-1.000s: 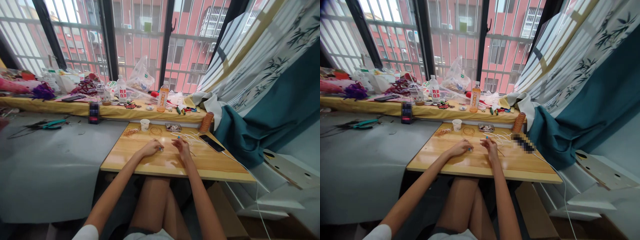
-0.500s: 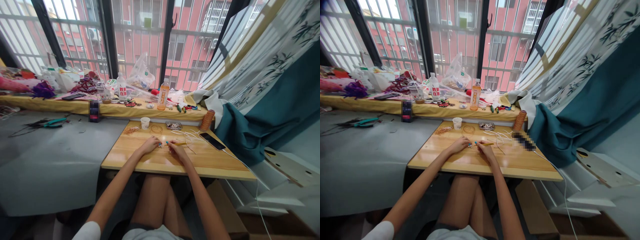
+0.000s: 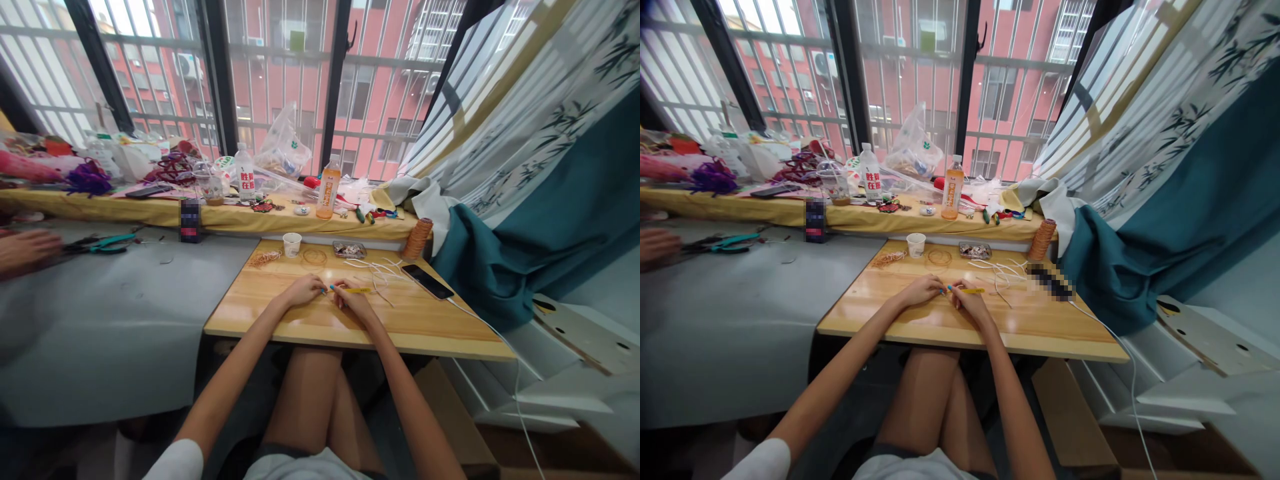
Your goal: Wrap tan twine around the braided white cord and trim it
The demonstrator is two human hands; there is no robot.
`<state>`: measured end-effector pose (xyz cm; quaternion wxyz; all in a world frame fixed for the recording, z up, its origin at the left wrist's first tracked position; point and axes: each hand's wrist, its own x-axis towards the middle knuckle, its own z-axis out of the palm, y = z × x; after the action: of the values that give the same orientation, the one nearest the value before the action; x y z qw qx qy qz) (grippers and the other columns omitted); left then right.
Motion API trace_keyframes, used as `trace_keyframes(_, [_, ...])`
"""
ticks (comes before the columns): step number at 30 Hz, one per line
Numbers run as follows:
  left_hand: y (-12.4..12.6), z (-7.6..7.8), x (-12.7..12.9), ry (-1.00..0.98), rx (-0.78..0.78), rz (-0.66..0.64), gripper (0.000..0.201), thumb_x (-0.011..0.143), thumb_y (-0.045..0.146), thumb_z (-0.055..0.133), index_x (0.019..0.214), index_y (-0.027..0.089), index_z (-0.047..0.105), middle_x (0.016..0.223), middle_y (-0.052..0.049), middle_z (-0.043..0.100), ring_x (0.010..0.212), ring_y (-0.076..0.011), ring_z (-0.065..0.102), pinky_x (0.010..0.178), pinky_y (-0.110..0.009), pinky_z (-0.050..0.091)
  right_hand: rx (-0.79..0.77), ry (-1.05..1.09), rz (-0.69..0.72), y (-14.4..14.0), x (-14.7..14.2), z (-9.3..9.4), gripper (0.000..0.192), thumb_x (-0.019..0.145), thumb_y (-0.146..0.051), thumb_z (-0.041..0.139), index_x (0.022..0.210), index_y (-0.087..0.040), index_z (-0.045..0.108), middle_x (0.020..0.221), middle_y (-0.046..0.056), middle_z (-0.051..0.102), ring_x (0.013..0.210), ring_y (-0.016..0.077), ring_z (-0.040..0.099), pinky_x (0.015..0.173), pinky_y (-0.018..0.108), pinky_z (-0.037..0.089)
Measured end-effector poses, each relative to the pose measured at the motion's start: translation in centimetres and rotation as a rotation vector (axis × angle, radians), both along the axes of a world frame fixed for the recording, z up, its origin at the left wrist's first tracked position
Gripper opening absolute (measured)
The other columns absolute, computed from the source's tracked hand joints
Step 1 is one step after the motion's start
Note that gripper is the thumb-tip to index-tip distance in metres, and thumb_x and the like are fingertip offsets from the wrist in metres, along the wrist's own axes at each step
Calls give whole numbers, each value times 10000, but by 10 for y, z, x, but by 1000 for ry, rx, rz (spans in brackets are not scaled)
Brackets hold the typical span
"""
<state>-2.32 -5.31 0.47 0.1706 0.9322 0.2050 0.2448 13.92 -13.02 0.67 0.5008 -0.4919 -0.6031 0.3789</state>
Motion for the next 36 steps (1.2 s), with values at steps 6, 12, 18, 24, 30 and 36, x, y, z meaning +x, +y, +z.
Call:
trace_keyframes(6, [0,0,0,4,44,-11,260,789,172,403,908,168,634,883,-65,606,847,-148,512,787,-241,370,-1,-11,19,-1,0,1,215,723,-386,458,741,-178,509,482,-53,504,388,73,418,401,189,306])
trace_keyframes(12, [-1,1,1,14,45,-15,245,796,200,412,897,174,634,876,-64,608,839,-152,513,782,-250,370,2,-54,-1,-1,0,-1,189,714,-350,457,774,-183,522,510,-51,523,405,75,434,413,189,324])
trace_keyframes(18, [-5,1,1,-6,69,7,237,777,162,414,905,170,614,864,-55,611,841,-154,505,764,-248,372,9,-78,-54,-1,-2,-1,161,714,-320,426,747,-188,513,482,-59,502,384,75,415,398,189,314])
trace_keyframes(24, [-10,3,2,59,177,16,233,768,147,397,862,166,610,844,-56,599,832,-162,484,749,-251,367,16,-99,-105,-1,-3,1,135,712,-271,393,723,-188,500,432,-64,472,355,77,394,388,190,303])
trace_keyframes(30, [-12,1,6,66,207,37,229,770,158,380,847,159,595,845,-65,571,829,-167,471,748,-266,367,33,-129,-147,-1,-9,0,131,711,-250,379,696,-188,494,403,-70,420,352,85,373,376,195,274])
trace_keyframes(36, [-12,-5,17,32,197,101,138,695,126,425,742,137,554,834,-69,524,815,-165,453,755,-269,382,126,-195,-121,-6,-13,1,116,727,-234,382,696,-196,488,544,-41,478,510,103,442,502,207,342])
